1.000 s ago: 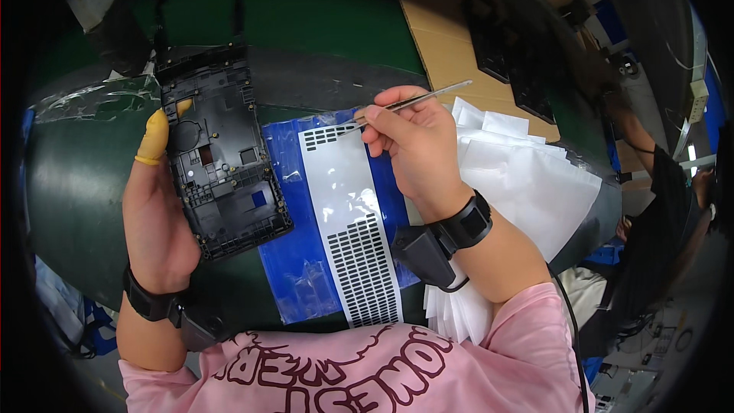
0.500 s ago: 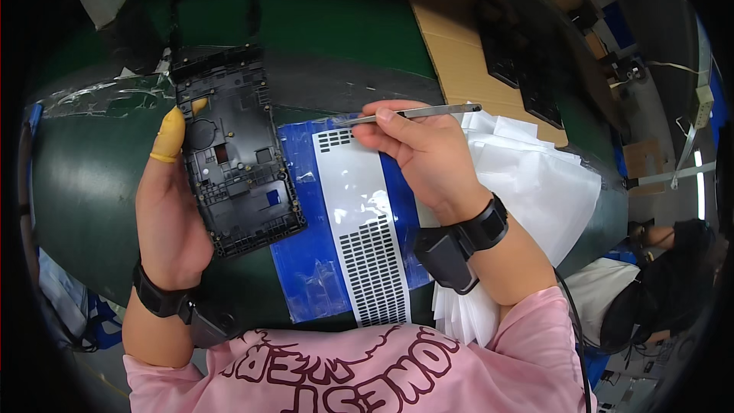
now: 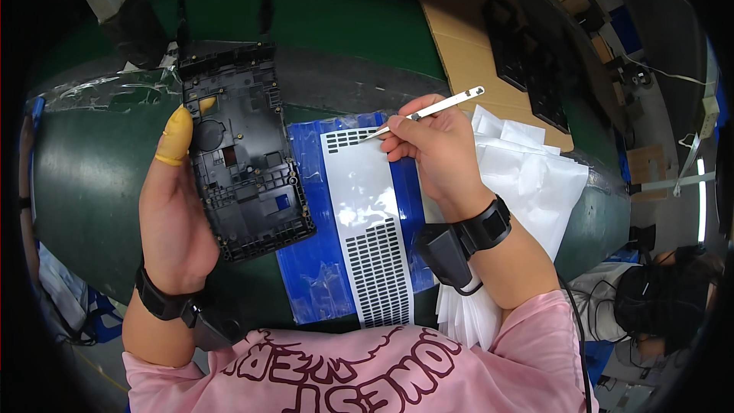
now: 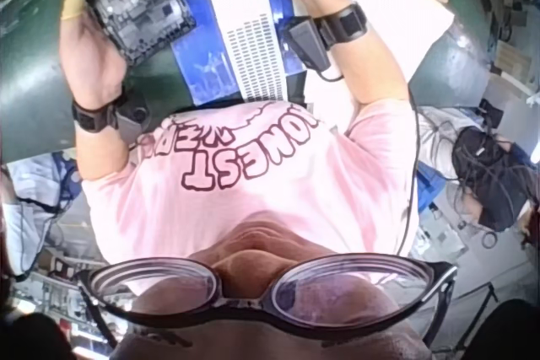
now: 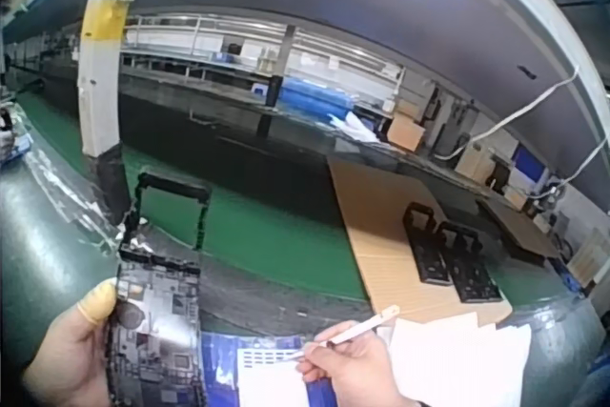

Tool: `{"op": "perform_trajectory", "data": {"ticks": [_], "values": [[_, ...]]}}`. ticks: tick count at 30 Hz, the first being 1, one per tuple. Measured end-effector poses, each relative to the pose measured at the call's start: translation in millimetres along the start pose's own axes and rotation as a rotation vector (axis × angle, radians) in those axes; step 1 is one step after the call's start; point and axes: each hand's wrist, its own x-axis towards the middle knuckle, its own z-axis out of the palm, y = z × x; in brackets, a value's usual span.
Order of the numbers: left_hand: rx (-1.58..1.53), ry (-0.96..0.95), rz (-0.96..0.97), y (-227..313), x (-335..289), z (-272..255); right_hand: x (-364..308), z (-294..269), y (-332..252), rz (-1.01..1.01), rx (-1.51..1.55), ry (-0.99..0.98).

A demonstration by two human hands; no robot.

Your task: The worker uses tweezers and a stylus-like tool to install and adjust small parts inside a black plastic housing on an assembly line.

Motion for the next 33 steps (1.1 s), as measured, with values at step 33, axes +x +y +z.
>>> {"op": "perform_trajectory", "data": {"ticks": [33], "values": [[-0.081,-0.179,-0.184,-33.3,-19.4,7.4,-76.0,31.6,-14.3,-0.182,0.096,-0.359]]}}
